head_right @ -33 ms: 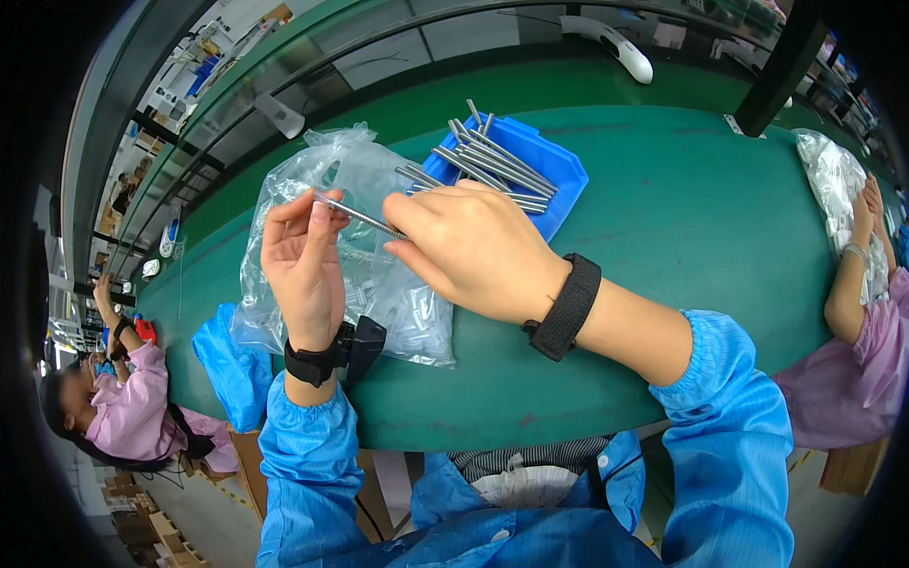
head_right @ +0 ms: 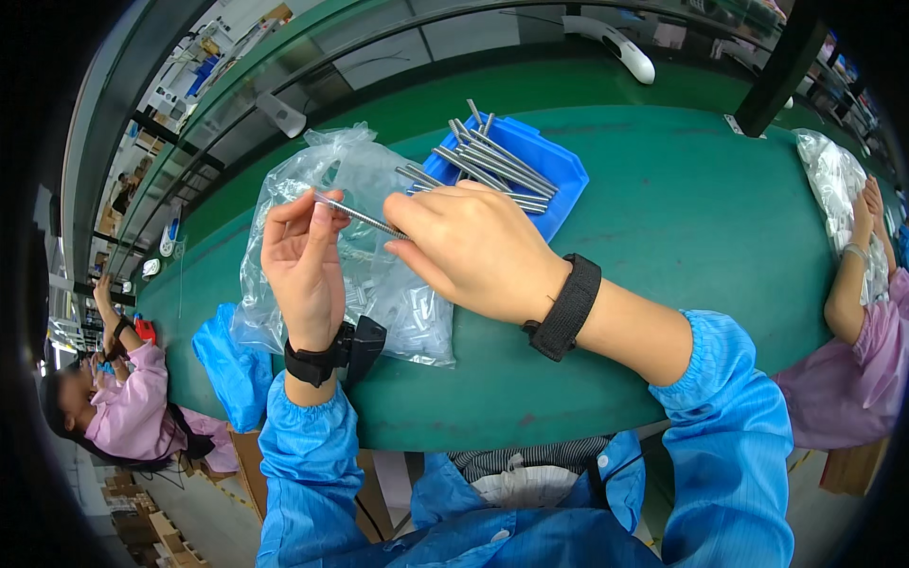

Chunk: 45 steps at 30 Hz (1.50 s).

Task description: Inspecting and sorting metal pins on an industrial assembly line.

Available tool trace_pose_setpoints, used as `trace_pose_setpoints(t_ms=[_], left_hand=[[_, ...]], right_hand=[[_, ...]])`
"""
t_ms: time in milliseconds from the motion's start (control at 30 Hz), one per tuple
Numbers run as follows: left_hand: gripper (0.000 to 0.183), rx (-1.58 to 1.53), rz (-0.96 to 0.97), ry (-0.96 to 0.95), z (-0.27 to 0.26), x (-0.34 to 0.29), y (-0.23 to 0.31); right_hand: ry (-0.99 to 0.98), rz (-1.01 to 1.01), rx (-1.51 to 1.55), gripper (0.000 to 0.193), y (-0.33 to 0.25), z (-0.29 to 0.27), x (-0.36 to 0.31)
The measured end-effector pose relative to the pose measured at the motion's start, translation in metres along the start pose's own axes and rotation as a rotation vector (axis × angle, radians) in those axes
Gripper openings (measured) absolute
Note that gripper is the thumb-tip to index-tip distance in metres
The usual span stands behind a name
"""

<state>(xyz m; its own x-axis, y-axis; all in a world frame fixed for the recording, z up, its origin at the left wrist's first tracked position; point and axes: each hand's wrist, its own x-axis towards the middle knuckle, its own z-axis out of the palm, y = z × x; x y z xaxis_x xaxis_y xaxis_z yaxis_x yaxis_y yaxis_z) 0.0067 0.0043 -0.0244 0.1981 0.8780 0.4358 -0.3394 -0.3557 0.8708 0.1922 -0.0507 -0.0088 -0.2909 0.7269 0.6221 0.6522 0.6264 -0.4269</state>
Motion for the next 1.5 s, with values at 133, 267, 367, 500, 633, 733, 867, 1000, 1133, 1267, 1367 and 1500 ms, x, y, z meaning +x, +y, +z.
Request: trace_pose_setpoints(t_ms=[133, 267, 367, 500, 633, 733, 867, 1000, 1133, 1267, 1367, 1500], left_hand=[[0.018, -0.024, 0.032, -0.018, -0.001, 0.000, -0.002], [0.018, -0.034, 0.044, -0.035, -0.001, 0.001, -0.001], [0.017, -0.038, 0.043, -0.052, -0.002, 0.001, -0.001], [0.018, -0.050, 0.028, -0.079, -0.002, 0.001, 0.002], [0.021, 0.004, 0.048, -0.064, 0.000, 0.000, 0.002], [0.023, 0.019, 0.045, -0.033, 0.003, -0.002, 0.003], [0.023, 0.019, 0.039, -0.018, 0.010, -0.005, 0.005], [0.022, 0.013, 0.053, -0.011, 0.010, -0.007, 0.002], [0.021, -0.009, 0.064, 0.022, 0.012, -0.007, 0.001], [0.022, 0.005, 0.057, 0.007, 0.012, -0.007, 0.001], [0.022, 0.017, 0.066, -0.006, 0.011, -0.006, 0.001], [0.022, 0.047, 0.075, 0.000, 0.010, -0.005, 0.004]], right_hand=[[-0.003, -0.004, -0.002, 0.020, -0.001, 0.001, 0.000], [-0.003, -0.013, 0.011, 0.020, -0.001, 0.002, 0.000], [-0.027, 0.029, 0.100, 0.019, -0.001, 0.002, -0.001], [-0.082, 0.174, 0.265, 0.017, -0.004, 0.002, -0.002], [-0.063, 0.232, 0.359, 0.016, -0.006, 0.003, -0.002], [-0.062, 0.228, 0.317, 0.018, -0.006, 0.004, -0.003], [-0.122, 0.245, 0.230, 0.021, -0.008, 0.001, -0.003], [-0.042, 0.176, 0.175, 0.022, -0.005, 0.007, -0.006], [-0.065, 0.205, 0.215, 0.021, -0.007, 0.007, -0.006], [-0.089, 0.247, 0.287, 0.020, -0.008, 0.007, -0.006], [-0.097, 0.256, 0.301, 0.018, -0.009, 0.008, -0.006], [-0.027, 0.188, 0.265, 0.017, -0.007, 0.012, -0.006]])
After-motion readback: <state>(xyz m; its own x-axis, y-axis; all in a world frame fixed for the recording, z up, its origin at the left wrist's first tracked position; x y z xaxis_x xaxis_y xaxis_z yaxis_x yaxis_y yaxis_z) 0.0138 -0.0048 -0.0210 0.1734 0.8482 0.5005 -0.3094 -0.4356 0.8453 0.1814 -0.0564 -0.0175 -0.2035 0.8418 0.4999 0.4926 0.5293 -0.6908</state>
